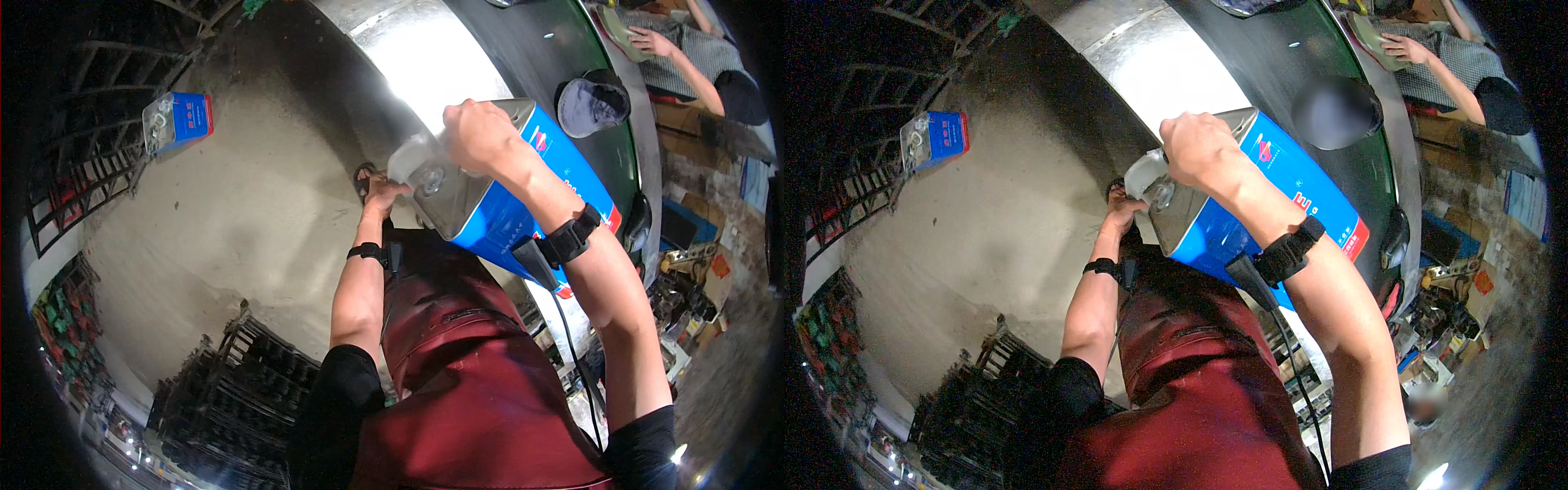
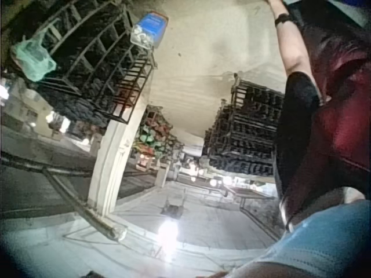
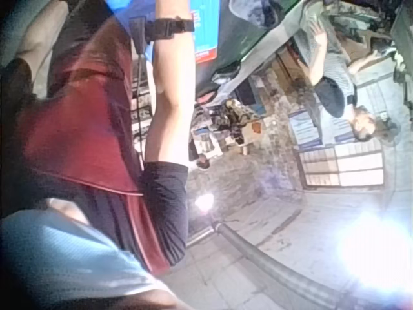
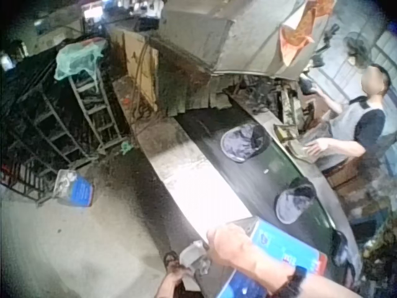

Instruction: Applying adhesive or cement to the edges of shoe outsoles using a small brush-like tool and a liquid container.

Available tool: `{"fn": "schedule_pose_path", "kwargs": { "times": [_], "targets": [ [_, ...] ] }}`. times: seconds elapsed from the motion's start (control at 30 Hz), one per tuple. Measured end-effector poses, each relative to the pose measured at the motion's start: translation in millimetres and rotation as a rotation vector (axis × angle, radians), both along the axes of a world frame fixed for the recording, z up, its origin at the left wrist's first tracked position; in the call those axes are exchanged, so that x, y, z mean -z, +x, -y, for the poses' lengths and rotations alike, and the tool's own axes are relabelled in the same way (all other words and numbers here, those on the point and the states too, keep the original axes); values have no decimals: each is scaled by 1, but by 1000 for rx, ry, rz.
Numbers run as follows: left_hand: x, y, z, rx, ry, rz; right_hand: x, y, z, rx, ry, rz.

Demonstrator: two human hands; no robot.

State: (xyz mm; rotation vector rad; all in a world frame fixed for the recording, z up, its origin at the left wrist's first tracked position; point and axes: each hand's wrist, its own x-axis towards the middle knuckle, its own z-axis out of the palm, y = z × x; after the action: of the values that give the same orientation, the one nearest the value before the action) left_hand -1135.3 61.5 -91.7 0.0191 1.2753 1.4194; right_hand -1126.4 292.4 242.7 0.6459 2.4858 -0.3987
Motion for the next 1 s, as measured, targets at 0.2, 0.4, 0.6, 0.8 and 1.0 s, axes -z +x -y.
{"fn": "schedule_pose_path", "kwargs": {
  "times": [0.2, 0.4, 0.6, 0.8, 1.0],
  "targets": [
    [-19, -1, -7, 109, -199, -145, -3, -3, -1, 23, 22, 96],
    [-18, 5, -3, 20, -109, -74, -6, -6, 2, 18, 31, 95],
    [-20, 5, -3, -28, -138, -43, 0, 0, 1, -9, 43, 14],
    [-21, 3, -3, -125, -128, -27, 3, 2, 1, -7, 57, -8],
    [-40, -5, -8, -4, -214, -32, -9, -8, 2, -27, 53, 140]
  ]
}}
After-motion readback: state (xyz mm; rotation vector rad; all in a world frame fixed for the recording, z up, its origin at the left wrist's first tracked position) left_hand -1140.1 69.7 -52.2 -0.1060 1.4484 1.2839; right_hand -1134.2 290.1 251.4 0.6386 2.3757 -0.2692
